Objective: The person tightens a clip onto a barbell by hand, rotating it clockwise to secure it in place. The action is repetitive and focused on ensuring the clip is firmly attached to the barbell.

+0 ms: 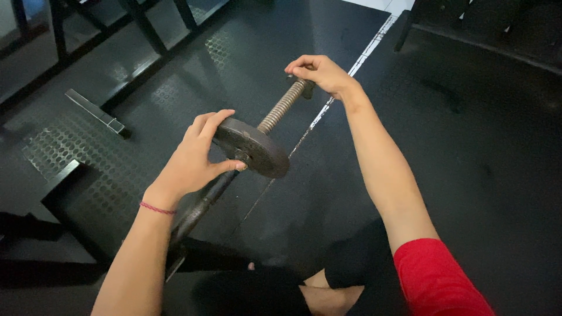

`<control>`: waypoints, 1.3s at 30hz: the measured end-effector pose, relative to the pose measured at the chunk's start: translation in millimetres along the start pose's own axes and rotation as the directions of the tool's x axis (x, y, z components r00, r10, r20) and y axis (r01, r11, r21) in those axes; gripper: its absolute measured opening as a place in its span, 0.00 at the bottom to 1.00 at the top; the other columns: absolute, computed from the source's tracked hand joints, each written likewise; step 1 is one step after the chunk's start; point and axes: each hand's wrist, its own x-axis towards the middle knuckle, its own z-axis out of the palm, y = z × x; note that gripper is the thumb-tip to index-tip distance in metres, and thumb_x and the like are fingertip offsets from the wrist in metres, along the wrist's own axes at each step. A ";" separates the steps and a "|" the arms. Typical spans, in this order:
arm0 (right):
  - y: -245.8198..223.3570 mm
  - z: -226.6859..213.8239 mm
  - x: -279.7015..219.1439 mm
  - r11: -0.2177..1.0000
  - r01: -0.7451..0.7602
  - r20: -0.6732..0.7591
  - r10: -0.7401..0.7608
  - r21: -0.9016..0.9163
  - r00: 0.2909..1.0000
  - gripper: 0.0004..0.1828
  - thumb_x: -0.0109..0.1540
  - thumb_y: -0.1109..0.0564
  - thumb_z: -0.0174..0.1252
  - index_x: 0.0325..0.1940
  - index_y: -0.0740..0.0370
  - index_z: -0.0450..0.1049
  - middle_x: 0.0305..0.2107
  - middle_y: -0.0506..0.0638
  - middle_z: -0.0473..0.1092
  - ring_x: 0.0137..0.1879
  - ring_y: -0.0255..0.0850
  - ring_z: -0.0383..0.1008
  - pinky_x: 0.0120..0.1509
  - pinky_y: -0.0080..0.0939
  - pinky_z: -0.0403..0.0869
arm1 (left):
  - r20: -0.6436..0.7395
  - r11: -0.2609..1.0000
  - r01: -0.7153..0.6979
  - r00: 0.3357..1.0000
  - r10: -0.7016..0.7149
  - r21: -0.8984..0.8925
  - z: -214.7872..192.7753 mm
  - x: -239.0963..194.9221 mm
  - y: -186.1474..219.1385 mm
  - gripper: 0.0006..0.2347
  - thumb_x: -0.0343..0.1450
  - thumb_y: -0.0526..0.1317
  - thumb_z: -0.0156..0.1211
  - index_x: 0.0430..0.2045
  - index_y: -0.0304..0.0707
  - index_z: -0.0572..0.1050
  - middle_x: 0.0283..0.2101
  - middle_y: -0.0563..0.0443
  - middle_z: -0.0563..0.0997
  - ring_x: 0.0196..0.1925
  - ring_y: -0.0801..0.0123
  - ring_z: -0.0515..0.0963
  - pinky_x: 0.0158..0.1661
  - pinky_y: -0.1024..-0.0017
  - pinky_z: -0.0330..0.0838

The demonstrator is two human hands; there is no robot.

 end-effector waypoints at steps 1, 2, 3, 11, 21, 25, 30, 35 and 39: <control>-5.7 3.8 -2.1 1.000 0.001 -0.003 -0.001 0.000 1.000 0.08 0.66 0.53 0.54 0.47 0.52 0.77 0.50 0.43 0.74 0.54 0.31 0.70 0.60 0.31 0.65 | 0.001 1.000 -0.002 1.000 0.002 0.001 -1.1 -0.1 1.8 0.37 0.61 0.49 0.72 0.65 0.50 0.57 0.61 0.42 0.63 0.60 0.51 0.67 0.58 0.59 0.61; -11.4 7.5 -4.0 0.998 -0.055 -0.060 0.054 -0.008 0.997 0.06 0.66 0.51 0.57 0.42 0.50 0.78 0.39 0.39 0.72 0.45 0.29 0.66 0.51 0.29 0.62 | 0.011 1.000 0.015 1.000 -0.015 -0.002 -1.6 -0.4 3.5 0.37 0.61 0.49 0.72 0.65 0.51 0.57 0.61 0.42 0.63 0.60 0.51 0.66 0.59 0.57 0.61; -17.1 11.5 -5.9 0.994 -0.111 -0.117 0.108 -0.014 0.987 0.07 0.65 0.48 0.59 0.36 0.48 0.79 0.28 0.36 0.69 0.35 0.26 0.62 0.42 0.28 0.59 | 0.021 0.999 0.032 0.999 -0.032 -0.006 -2.3 -1.0 4.9 0.37 0.62 0.48 0.72 0.65 0.52 0.57 0.62 0.42 0.62 0.61 0.50 0.66 0.59 0.56 0.61; 13.4 -4.1 -8.0 0.995 0.051 0.034 -0.054 0.080 0.998 0.10 0.64 0.48 0.56 0.47 0.49 0.74 0.43 0.41 0.67 0.46 0.32 0.62 0.50 0.32 0.59 | 0.010 1.000 0.000 1.000 0.000 0.020 -2.7 -1.5 1.7 0.37 0.62 0.48 0.72 0.65 0.52 0.58 0.61 0.42 0.63 0.59 0.49 0.67 0.57 0.56 0.62; 19.2 4.3 -15.8 0.947 0.173 -0.036 -0.170 0.269 0.985 0.16 0.64 0.53 0.59 0.55 0.56 0.74 0.45 0.44 0.71 0.51 0.32 0.64 0.57 0.29 0.64 | 0.039 0.985 0.147 0.988 -0.151 0.094 -5.5 3.4 13.9 0.40 0.61 0.47 0.73 0.68 0.55 0.54 0.61 0.38 0.64 0.63 0.35 0.67 0.58 0.39 0.67; 20.6 -1.1 -5.1 0.972 0.097 0.032 -0.107 0.212 0.994 0.09 0.67 0.54 0.54 0.51 0.54 0.73 0.54 0.47 0.70 0.52 0.35 0.68 0.53 0.35 0.68 | -0.043 0.995 -0.084 0.995 0.086 0.051 3.9 -0.3 -10.7 0.39 0.61 0.47 0.74 0.65 0.49 0.56 0.59 0.39 0.65 0.57 0.45 0.68 0.58 0.54 0.60; -3.0 12.2 -5.2 0.996 -0.026 -0.121 0.016 -0.080 0.992 0.10 0.68 0.46 0.52 0.41 0.48 0.76 0.39 0.40 0.69 0.45 0.32 0.62 0.53 0.34 0.59 | -0.006 0.998 -0.018 1.000 0.018 0.057 0.5 -1.9 -4.3 0.38 0.61 0.47 0.73 0.65 0.53 0.56 0.59 0.42 0.64 0.55 0.43 0.69 0.54 0.51 0.64; -4.0 11.7 -8.5 0.997 0.010 -0.109 -0.018 -0.073 0.994 0.09 0.69 0.47 0.50 0.42 0.49 0.74 0.44 0.41 0.68 0.50 0.33 0.63 0.55 0.34 0.60 | 0.010 0.998 0.008 1.000 -0.009 0.060 -1.5 -2.7 0.0 0.38 0.62 0.47 0.72 0.66 0.54 0.55 0.60 0.42 0.63 0.56 0.44 0.68 0.53 0.50 0.65; 16.0 -5.4 -11.8 0.972 0.170 0.113 -0.189 0.160 0.975 0.13 0.63 0.43 0.57 0.50 0.45 0.70 0.63 0.46 0.59 0.61 0.39 0.59 0.57 0.37 0.58 | 0.021 0.996 0.050 0.998 -0.051 0.072 -4.0 -2.6 4.7 0.38 0.61 0.48 0.72 0.66 0.55 0.55 0.60 0.44 0.63 0.57 0.44 0.67 0.51 0.47 0.66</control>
